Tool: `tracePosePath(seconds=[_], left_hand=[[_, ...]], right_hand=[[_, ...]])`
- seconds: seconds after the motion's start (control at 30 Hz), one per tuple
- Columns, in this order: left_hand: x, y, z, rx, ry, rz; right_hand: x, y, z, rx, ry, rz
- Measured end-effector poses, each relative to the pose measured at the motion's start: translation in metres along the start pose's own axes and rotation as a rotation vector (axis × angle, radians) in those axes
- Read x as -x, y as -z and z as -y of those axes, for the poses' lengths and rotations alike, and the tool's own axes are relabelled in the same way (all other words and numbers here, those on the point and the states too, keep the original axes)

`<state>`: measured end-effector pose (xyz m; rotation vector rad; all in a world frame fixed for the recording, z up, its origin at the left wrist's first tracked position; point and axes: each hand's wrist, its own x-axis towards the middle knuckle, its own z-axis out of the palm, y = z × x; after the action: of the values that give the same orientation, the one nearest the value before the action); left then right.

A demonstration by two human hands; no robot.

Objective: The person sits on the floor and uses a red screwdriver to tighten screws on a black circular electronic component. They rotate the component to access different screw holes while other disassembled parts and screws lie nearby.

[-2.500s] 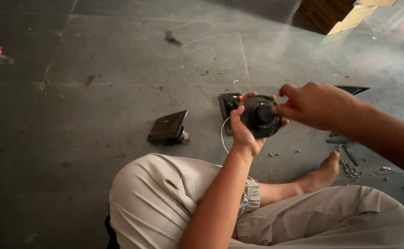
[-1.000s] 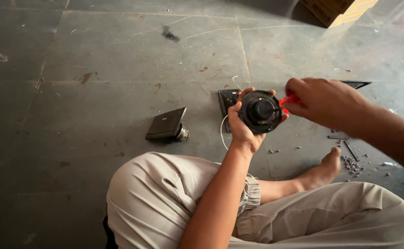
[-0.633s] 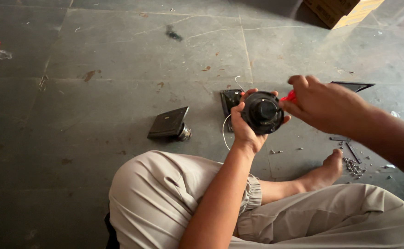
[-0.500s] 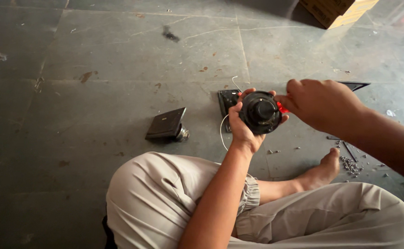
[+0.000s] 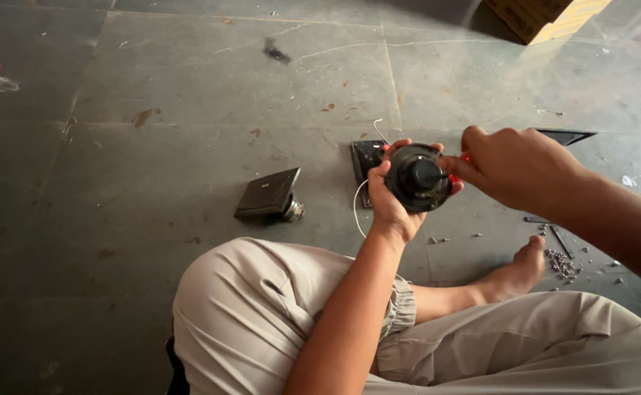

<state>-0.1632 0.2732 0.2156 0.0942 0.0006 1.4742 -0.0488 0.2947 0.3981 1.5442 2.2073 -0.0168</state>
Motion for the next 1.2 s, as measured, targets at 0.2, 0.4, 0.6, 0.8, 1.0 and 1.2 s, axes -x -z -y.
tracePosePath(seconds=[0.2, 0.4, 0.6, 0.8, 1.0, 1.2], left_hand=[[0.003, -0.006, -0.004, 0.006, 0.0, -0.006], [0.002, -0.007, -0.003, -0.001, 0.008, -0.016], [0.001, -0.001, -0.001, 0.022, 0.012, 0.027], [-0.003, 0.003, -0.002, 0.017, 0.008, -0.02], [0.0, 0.002, 0.0, 0.005, 0.016, 0.018], [0.001, 0.0, -0.002, 0.035, 0.002, 0.035]], right_hand=[[-0.008, 0.0, -0.014, -0.108, 0.606, -0.41], [-0.008, 0.001, -0.009, -0.186, 0.093, -0.083], [-0.009, -0.005, -0.011, -0.21, 0.312, -0.28], [-0.015, -0.001, -0.015, -0.389, 0.555, -0.289], [-0.004, 0.004, -0.001, -0.115, -0.045, -0.02], [-0.007, 0.005, -0.005, -0.128, 0.269, -0.215]])
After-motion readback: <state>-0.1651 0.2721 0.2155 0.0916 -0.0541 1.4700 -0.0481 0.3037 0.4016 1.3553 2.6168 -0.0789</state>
